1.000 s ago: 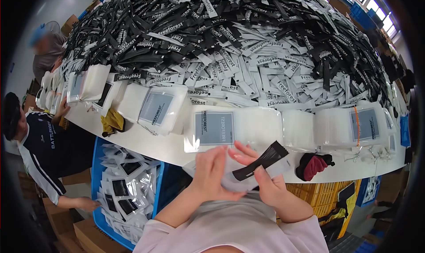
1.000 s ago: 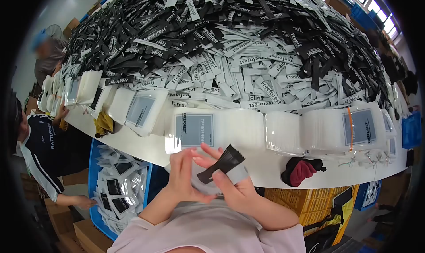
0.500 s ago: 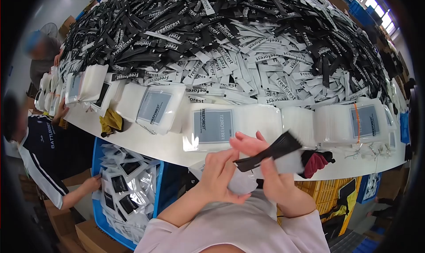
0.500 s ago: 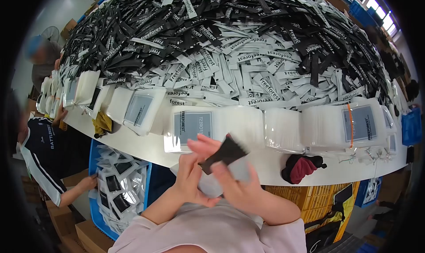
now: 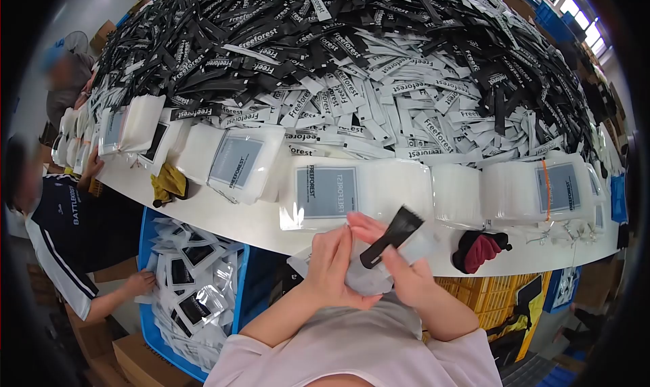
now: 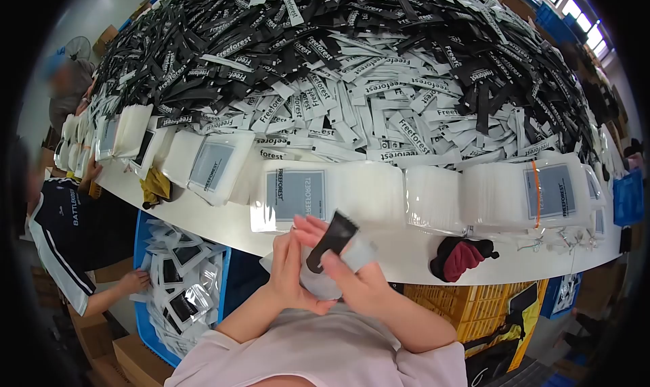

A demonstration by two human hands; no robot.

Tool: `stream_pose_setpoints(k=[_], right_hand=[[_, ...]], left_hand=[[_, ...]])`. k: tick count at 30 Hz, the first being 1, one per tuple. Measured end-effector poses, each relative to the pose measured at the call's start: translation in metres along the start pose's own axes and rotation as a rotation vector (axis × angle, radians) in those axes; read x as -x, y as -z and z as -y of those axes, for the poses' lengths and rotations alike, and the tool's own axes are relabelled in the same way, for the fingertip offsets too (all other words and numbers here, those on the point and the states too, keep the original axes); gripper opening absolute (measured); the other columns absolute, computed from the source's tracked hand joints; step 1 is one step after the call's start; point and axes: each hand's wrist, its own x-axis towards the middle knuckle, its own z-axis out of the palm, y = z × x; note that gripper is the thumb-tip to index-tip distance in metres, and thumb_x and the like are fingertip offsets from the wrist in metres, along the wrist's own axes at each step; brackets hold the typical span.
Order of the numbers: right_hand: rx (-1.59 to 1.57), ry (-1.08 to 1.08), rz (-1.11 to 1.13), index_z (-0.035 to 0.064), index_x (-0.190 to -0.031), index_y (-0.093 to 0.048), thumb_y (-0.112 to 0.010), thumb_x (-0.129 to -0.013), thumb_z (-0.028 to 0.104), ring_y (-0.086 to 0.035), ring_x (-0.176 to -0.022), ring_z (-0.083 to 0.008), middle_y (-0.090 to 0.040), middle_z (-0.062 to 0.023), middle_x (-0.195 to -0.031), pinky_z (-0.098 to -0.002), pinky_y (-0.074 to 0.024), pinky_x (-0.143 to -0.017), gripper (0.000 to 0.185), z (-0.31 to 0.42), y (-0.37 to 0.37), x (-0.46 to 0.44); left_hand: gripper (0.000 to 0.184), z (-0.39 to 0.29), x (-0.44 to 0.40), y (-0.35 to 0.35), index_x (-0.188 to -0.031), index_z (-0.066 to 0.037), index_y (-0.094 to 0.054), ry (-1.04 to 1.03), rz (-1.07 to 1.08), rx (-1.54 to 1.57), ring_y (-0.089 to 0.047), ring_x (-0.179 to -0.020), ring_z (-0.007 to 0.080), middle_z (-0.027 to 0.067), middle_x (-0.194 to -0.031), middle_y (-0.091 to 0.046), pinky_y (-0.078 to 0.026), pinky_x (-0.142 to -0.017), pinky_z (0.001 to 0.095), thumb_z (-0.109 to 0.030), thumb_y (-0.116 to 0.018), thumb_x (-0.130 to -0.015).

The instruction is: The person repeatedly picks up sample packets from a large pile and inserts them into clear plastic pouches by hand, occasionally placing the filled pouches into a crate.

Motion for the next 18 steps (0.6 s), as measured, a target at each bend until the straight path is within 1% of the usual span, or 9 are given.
stream_pose_setpoints(k=[2, 6, 9, 12, 13, 16, 17, 18], right_hand=[[-0.284, -0.046, -0.052, -0.0003, -0.126, -0.043, -0.036, -0.093, 0.015, -0.029, -0.128, -0.0238, -0.031, -0.0146, -0.138, -0.0386, -0.0255, -0.102, 0.037, 0.002, 0.002, -0.001], [0.039, 0.053, 0.051, -0.0001, -0.128, -0.040, -0.038, -0.092, 0.015, -0.027, -0.129, -0.0239, -0.023, -0.0163, -0.141, -0.0366, -0.0244, -0.103, 0.039, 0.007, 0.006, -0.003], [0.126, 0.101, -0.097, 0.0002, -0.128, -0.041, -0.040, -0.091, 0.013, -0.029, -0.128, -0.0242, -0.024, -0.0159, -0.141, -0.0357, -0.0254, -0.102, 0.039, 0.006, 0.004, -0.003], [0.342, 0.026, 0.203, 0.0006, -0.132, -0.034, -0.039, -0.090, 0.008, -0.028, -0.129, -0.0252, -0.021, -0.0152, -0.142, -0.0352, -0.0254, -0.103, 0.042, 0.003, 0.014, -0.002], [0.353, -0.024, 0.234, -0.0004, -0.132, -0.031, -0.040, -0.089, 0.004, -0.029, -0.129, -0.0244, -0.021, -0.0139, -0.143, -0.0349, -0.0256, -0.102, 0.044, 0.006, 0.010, -0.004], [-0.202, -0.254, -0.101, -0.0024, -0.130, -0.036, -0.041, -0.089, 0.004, -0.029, -0.128, -0.0244, -0.020, -0.0132, -0.143, -0.0356, -0.0255, -0.102, 0.042, 0.021, 0.002, -0.002], [-0.229, -0.242, -0.058, -0.0032, -0.130, -0.035, -0.043, -0.089, 0.005, -0.033, -0.126, -0.0244, -0.020, -0.0135, -0.143, -0.0364, -0.0265, -0.101, 0.043, 0.023, 0.009, -0.002], [-0.078, -0.210, 0.037, -0.0029, -0.131, -0.034, -0.043, -0.089, 0.006, -0.033, -0.126, -0.0250, -0.019, -0.0138, -0.143, -0.0366, -0.0266, -0.101, 0.044, 0.023, 0.012, -0.003]], left_hand=[[0.110, -0.003, -0.003, 0.004, -0.130, 0.013, -0.022, 0.060, 0.052, 0.079, -0.045, -0.095, 0.0318, 0.0231, -0.117, -0.043, -0.034, -0.078, 0.0395, -0.046, -0.072, -0.051], [0.112, -0.007, -0.003, 0.007, -0.131, 0.013, -0.019, 0.068, 0.078, 0.063, -0.044, -0.098, 0.0324, 0.0242, -0.117, -0.042, -0.033, -0.081, 0.0399, -0.046, -0.072, -0.052], [0.113, -0.006, -0.005, 0.009, -0.131, 0.013, -0.018, 0.095, 0.087, 0.061, -0.043, -0.099, 0.0326, 0.0245, -0.116, -0.042, -0.033, -0.082, 0.0399, -0.046, -0.072, -0.052], [0.113, -0.007, -0.005, 0.009, -0.131, 0.013, -0.019, 0.108, 0.087, 0.033, -0.043, -0.099, 0.0327, 0.0244, -0.116, -0.042, -0.033, -0.081, 0.0400, -0.046, -0.072, -0.051], [0.113, -0.006, -0.007, 0.010, -0.131, 0.013, -0.019, 0.105, 0.092, 0.004, -0.043, -0.099, 0.0330, 0.0244, -0.116, -0.042, -0.033, -0.081, 0.0400, -0.046, -0.072, -0.051], [0.113, -0.004, -0.009, 0.014, -0.131, 0.013, -0.020, 0.065, 0.127, -0.035, -0.043, -0.099, 0.0338, 0.0245, -0.117, -0.041, -0.033, -0.081, 0.0402, -0.046, -0.073, -0.051], [0.113, -0.004, -0.009, 0.015, -0.131, 0.013, -0.020, 0.048, 0.141, -0.041, -0.043, -0.098, 0.0341, 0.0246, -0.118, -0.040, -0.033, -0.081, 0.0403, -0.046, -0.073, -0.050], [0.113, -0.005, -0.008, 0.014, -0.131, 0.012, -0.020, 0.049, 0.130, -0.037, -0.043, -0.098, 0.0343, 0.0247, -0.118, -0.040, -0.033, -0.081, 0.0403, -0.045, -0.074, -0.050]])
